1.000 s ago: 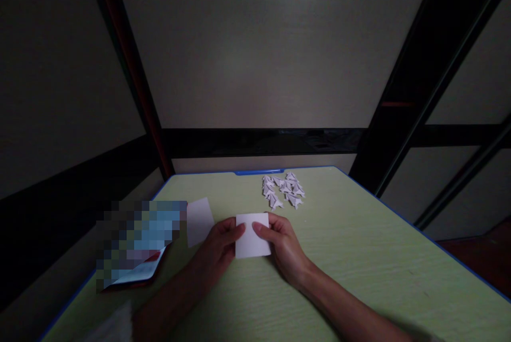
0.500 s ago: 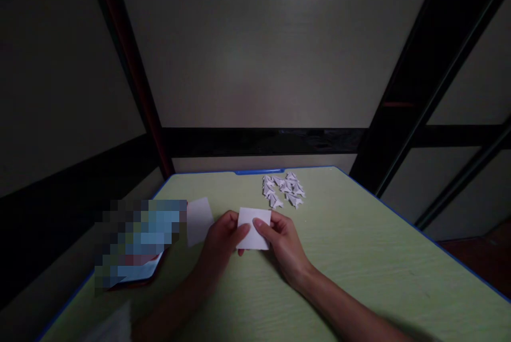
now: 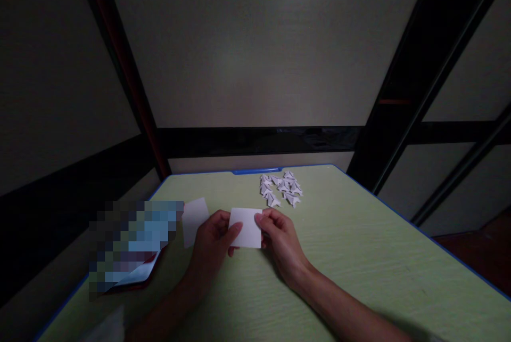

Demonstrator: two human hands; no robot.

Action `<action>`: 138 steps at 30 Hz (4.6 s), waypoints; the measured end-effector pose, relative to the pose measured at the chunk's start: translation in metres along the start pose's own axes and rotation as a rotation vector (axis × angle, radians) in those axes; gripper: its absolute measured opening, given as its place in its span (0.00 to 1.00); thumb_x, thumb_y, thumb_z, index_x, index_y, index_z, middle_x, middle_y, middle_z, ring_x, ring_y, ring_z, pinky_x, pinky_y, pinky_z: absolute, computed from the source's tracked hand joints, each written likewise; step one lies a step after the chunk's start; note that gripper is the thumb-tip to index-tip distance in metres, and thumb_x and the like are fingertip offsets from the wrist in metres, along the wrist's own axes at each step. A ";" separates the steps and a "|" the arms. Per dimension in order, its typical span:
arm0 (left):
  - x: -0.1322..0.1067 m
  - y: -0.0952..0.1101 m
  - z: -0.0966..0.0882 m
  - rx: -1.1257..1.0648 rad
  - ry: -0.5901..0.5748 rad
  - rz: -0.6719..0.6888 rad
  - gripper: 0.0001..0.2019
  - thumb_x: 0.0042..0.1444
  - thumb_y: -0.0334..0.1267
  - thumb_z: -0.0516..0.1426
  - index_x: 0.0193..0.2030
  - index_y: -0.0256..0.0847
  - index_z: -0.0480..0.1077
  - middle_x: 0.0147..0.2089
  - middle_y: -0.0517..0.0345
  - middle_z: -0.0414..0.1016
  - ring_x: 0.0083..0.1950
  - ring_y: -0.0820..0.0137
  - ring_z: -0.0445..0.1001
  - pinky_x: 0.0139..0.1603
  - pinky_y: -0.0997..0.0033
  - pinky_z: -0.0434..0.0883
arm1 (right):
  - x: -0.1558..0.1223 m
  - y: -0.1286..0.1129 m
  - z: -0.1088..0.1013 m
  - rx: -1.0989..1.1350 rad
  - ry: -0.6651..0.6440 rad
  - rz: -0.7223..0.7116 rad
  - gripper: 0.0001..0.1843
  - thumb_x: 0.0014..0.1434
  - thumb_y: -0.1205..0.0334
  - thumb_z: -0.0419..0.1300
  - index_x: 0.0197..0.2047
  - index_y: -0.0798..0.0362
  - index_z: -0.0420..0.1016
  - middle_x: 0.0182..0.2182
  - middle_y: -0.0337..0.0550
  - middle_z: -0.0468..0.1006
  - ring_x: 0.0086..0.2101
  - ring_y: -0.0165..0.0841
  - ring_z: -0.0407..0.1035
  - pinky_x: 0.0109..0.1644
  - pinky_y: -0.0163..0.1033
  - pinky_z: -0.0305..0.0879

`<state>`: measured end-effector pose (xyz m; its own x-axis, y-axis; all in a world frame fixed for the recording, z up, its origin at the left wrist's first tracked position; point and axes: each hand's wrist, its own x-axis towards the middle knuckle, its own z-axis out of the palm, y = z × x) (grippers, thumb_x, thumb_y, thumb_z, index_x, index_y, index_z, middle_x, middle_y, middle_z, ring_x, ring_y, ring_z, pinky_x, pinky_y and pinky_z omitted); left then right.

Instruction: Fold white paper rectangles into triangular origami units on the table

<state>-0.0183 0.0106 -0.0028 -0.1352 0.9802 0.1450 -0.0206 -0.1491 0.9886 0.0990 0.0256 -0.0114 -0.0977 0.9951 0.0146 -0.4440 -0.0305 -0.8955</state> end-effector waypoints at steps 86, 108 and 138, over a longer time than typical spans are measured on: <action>0.006 -0.005 -0.007 -0.031 -0.208 -0.402 0.13 0.34 0.42 0.60 0.20 0.31 0.71 0.16 0.60 0.72 0.21 0.74 0.70 0.30 0.73 0.69 | 0.014 -0.006 -0.015 -0.290 -0.237 -0.009 0.12 0.38 0.59 0.61 0.19 0.58 0.64 0.13 0.34 0.66 0.17 0.23 0.58 0.21 0.29 0.51; 0.008 -0.008 -0.005 0.109 -0.210 -0.394 0.09 0.35 0.39 0.58 0.17 0.34 0.68 0.14 0.62 0.71 0.18 0.72 0.70 0.23 0.74 0.68 | 0.016 -0.014 -0.019 -0.494 -0.123 0.087 0.08 0.34 0.66 0.61 0.12 0.59 0.67 0.09 0.34 0.64 0.12 0.20 0.51 0.17 0.30 0.44; 0.002 0.000 -0.003 0.098 -0.373 -0.332 0.12 0.39 0.42 0.55 0.15 0.34 0.66 0.13 0.61 0.68 0.14 0.76 0.67 0.17 0.78 0.64 | 0.017 -0.011 -0.015 0.001 -0.164 0.105 0.06 0.33 0.65 0.65 0.18 0.57 0.72 0.12 0.32 0.68 0.14 0.19 0.55 0.18 0.27 0.47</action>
<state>-0.0214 0.0127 -0.0027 0.2258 0.9552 -0.1911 0.0932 0.1741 0.9803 0.1158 0.0443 -0.0078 -0.2878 0.9577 -0.0068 -0.4249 -0.1340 -0.8953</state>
